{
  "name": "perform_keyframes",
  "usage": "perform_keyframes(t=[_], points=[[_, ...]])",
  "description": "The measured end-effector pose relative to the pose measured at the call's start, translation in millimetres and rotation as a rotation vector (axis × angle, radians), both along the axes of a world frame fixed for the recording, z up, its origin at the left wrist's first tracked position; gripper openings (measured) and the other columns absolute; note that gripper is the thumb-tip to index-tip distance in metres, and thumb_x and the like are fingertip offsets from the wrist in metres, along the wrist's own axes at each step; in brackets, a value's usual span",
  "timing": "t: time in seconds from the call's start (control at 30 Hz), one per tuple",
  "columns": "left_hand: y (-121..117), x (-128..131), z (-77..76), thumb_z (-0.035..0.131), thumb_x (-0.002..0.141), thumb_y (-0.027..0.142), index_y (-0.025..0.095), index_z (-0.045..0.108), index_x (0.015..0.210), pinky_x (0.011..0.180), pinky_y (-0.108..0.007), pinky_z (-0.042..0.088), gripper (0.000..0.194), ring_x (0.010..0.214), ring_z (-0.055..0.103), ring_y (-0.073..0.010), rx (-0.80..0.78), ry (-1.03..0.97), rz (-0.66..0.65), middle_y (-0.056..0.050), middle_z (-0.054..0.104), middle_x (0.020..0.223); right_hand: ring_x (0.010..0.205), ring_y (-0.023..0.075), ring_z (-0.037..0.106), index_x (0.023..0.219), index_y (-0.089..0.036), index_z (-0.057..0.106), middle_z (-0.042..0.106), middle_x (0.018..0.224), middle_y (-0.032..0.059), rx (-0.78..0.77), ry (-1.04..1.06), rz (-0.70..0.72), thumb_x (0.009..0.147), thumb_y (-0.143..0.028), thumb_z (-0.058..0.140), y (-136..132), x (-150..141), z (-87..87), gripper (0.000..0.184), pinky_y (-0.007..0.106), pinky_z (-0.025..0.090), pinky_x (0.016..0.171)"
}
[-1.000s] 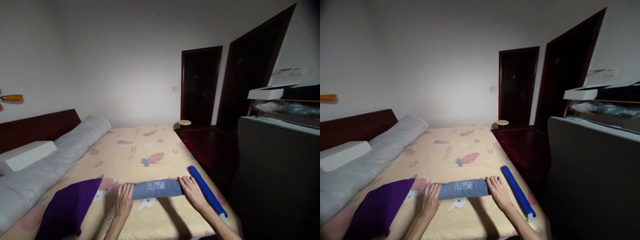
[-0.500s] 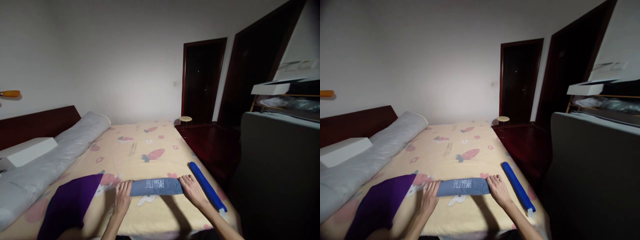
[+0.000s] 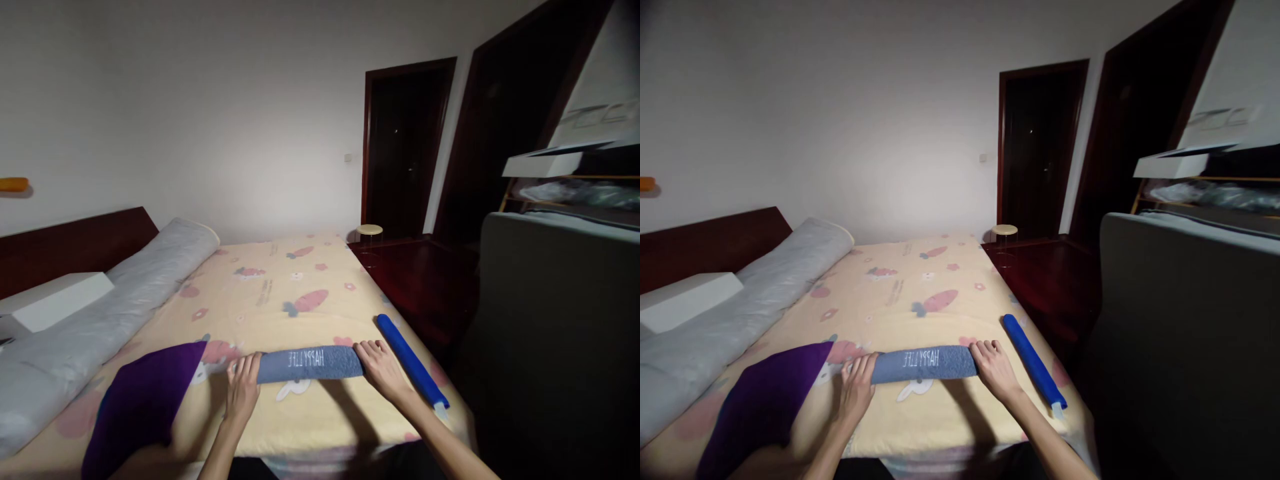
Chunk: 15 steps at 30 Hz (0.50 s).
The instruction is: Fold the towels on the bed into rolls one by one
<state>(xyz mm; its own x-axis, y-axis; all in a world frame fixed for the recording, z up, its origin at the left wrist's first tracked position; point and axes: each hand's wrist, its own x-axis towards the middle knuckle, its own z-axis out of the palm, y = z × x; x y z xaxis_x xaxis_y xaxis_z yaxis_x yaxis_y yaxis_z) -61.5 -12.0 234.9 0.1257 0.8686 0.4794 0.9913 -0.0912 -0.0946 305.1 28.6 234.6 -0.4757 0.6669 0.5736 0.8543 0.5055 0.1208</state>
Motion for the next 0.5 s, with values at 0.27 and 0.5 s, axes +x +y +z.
perform_keyframes(t=[0.27,0.5], points=[[2,8,-14.7,0.042,0.074,0.002,0.022,0.054,0.123,0.107,-0.044,0.028,0.054,0.118,0.054,-0.0207,-0.165,-0.148,0.000,-0.006,0.065,0.120,0.074,0.0178,0.059,0.087,-0.019,0.056,0.065,0.081,0.0035,-0.340,0.079,-0.017,0.076,-0.002,0.041,-1,3,14.3,0.025,0.031,0.036,0.075],[10,9,-48.4,0.041,0.073,0.003,0.020,0.049,0.132,0.111,-0.042,0.024,0.062,0.130,0.047,-0.0182,-0.577,-0.265,0.016,-0.009,0.057,0.137,0.091,0.0194,0.065,0.112,-0.019,0.064,0.072,0.102,0.0045,-0.688,0.334,0.259,0.062,-0.006,0.048,-1,15,27.3,0.054,0.027,0.046,0.080]])
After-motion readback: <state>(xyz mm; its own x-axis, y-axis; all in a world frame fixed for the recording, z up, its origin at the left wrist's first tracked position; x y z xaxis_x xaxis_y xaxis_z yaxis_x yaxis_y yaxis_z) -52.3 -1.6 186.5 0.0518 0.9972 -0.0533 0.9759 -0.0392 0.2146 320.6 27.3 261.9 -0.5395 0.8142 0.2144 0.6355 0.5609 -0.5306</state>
